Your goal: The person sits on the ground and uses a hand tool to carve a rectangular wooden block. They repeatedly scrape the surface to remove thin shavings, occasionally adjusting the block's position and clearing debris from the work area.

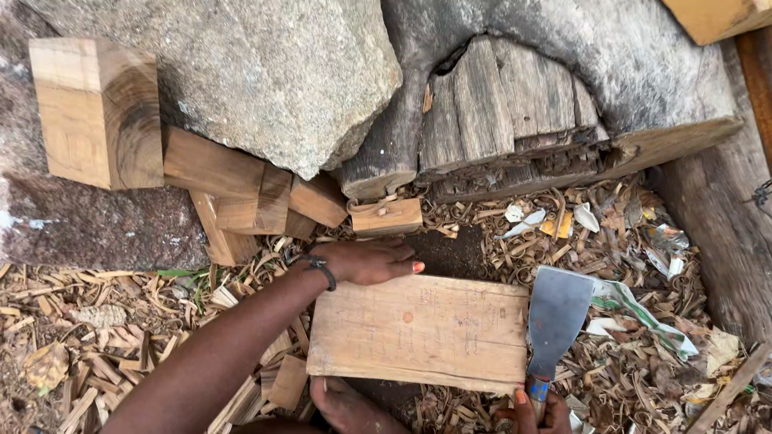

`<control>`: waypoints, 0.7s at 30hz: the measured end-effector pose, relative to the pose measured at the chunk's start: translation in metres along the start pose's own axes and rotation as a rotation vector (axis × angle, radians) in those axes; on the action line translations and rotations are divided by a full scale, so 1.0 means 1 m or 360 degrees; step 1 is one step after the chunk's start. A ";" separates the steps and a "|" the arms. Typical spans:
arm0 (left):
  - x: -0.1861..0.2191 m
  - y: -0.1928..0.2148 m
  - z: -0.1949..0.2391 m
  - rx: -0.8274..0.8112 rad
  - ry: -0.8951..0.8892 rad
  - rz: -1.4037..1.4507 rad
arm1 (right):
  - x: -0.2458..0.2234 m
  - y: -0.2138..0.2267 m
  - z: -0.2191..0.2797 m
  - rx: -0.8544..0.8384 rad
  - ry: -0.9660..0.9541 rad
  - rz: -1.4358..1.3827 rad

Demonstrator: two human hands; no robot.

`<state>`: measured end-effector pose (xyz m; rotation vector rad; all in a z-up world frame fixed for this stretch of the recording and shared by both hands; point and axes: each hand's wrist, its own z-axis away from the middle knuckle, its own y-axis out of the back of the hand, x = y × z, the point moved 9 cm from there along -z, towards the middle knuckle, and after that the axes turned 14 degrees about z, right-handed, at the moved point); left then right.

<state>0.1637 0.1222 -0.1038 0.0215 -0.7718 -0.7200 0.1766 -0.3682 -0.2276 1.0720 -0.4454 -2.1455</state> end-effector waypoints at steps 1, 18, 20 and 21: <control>-0.002 -0.004 0.002 -0.0038 0.0004 0.0046 | 0.001 0.003 0.005 0.0050 0.0077 -0.0004; -0.050 0.017 0.090 0.0239 0.0552 -0.0207 | -0.091 0.005 0.073 0.0450 0.0210 -0.0051; -0.047 0.020 0.113 0.0718 0.0286 -0.0253 | -0.103 0.003 0.078 0.0446 0.0396 -0.0170; -0.044 0.015 0.127 0.0950 0.0136 -0.0276 | -0.107 0.003 0.080 0.0449 0.0489 -0.0228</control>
